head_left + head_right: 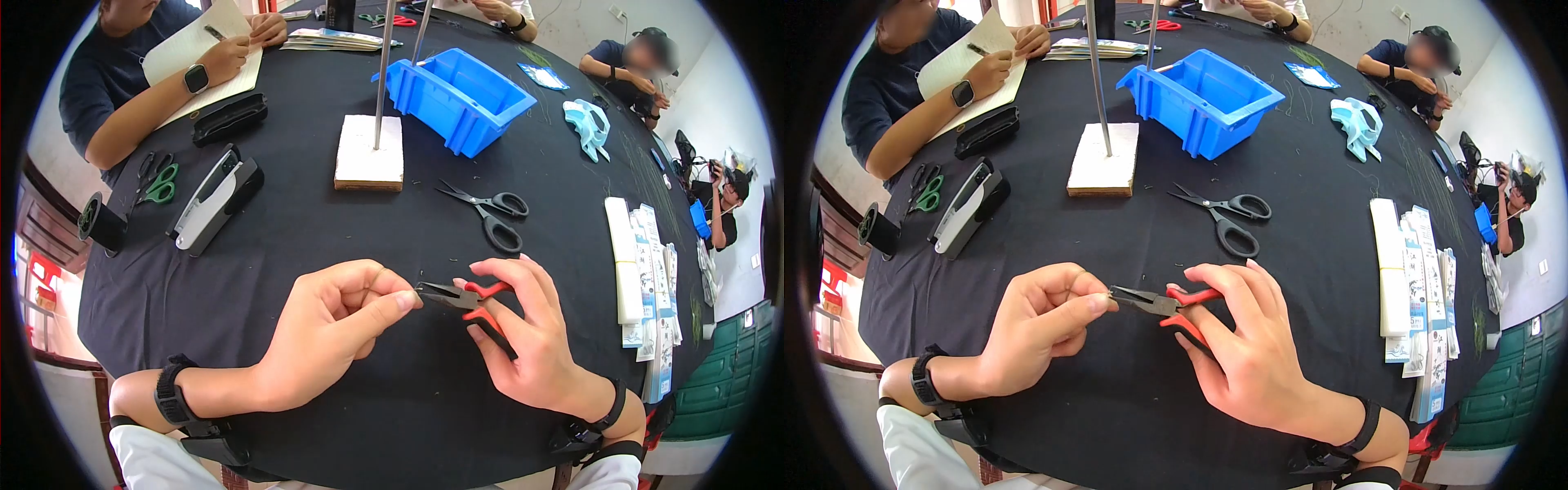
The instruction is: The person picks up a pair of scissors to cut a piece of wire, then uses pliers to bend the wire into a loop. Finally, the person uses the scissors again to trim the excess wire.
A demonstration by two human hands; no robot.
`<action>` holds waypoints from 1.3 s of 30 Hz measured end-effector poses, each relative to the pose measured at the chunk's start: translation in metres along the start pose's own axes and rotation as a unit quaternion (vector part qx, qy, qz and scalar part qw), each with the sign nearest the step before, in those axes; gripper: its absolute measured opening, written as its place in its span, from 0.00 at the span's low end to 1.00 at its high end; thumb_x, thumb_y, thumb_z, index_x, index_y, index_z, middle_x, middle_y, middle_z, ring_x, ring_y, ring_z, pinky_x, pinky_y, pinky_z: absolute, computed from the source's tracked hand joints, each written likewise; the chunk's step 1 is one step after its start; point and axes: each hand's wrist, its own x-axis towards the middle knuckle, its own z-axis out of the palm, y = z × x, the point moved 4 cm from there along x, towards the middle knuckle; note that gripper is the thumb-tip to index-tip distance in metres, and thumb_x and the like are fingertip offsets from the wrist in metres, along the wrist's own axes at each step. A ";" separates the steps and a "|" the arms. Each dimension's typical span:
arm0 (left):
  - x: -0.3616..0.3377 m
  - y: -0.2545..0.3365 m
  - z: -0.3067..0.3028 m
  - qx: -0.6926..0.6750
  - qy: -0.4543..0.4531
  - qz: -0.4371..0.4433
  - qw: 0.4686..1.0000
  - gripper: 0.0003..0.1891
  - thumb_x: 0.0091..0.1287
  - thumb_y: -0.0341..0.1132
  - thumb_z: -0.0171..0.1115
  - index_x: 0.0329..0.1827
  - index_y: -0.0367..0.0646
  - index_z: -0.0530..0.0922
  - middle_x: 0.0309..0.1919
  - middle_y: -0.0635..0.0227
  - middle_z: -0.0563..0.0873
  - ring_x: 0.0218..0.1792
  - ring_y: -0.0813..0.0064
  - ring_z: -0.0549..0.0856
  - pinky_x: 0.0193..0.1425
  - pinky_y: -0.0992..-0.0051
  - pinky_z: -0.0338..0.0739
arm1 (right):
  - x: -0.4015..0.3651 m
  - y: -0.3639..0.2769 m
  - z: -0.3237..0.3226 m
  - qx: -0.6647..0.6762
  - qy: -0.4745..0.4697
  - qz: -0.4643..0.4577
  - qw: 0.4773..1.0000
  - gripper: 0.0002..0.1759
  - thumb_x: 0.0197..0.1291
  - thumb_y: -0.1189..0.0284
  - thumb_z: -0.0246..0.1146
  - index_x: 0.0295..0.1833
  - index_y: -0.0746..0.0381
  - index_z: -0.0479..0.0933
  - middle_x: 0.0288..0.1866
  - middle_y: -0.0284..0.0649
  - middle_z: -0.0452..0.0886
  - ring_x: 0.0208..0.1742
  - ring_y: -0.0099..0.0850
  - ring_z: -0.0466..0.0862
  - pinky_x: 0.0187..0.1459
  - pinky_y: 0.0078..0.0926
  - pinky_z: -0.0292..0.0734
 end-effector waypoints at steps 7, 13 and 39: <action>0.000 -0.001 0.000 0.005 -0.005 -0.005 1.000 0.06 0.68 0.28 0.57 0.39 0.32 0.78 0.21 0.75 0.74 0.15 0.92 0.64 0.18 0.86 0.53 | 0.001 -0.002 0.000 -0.004 0.003 -0.008 1.000 0.23 0.41 0.82 0.65 0.49 0.66 0.81 0.55 0.45 0.73 0.56 0.43 0.74 0.62 0.45 0.63; -0.002 0.002 0.003 0.044 -0.009 0.025 0.999 0.05 0.68 0.27 0.58 0.40 0.32 0.78 0.20 0.76 0.75 0.16 0.92 0.64 0.18 0.87 0.54 | 0.001 -0.003 0.002 0.018 0.023 -0.025 0.999 0.17 0.40 0.79 0.69 0.41 0.67 0.80 0.51 0.44 0.74 0.48 0.40 0.75 0.48 0.38 0.69; -0.003 0.007 0.004 0.133 -0.006 0.049 0.990 0.06 0.68 0.29 0.59 0.39 0.34 0.79 0.22 0.78 0.78 0.21 0.95 0.67 0.25 0.88 0.59 | -0.003 0.002 0.002 0.084 0.042 -0.031 0.995 0.21 0.53 0.70 0.69 0.50 0.66 0.73 0.31 0.38 0.77 0.25 0.31 0.77 0.28 0.23 0.74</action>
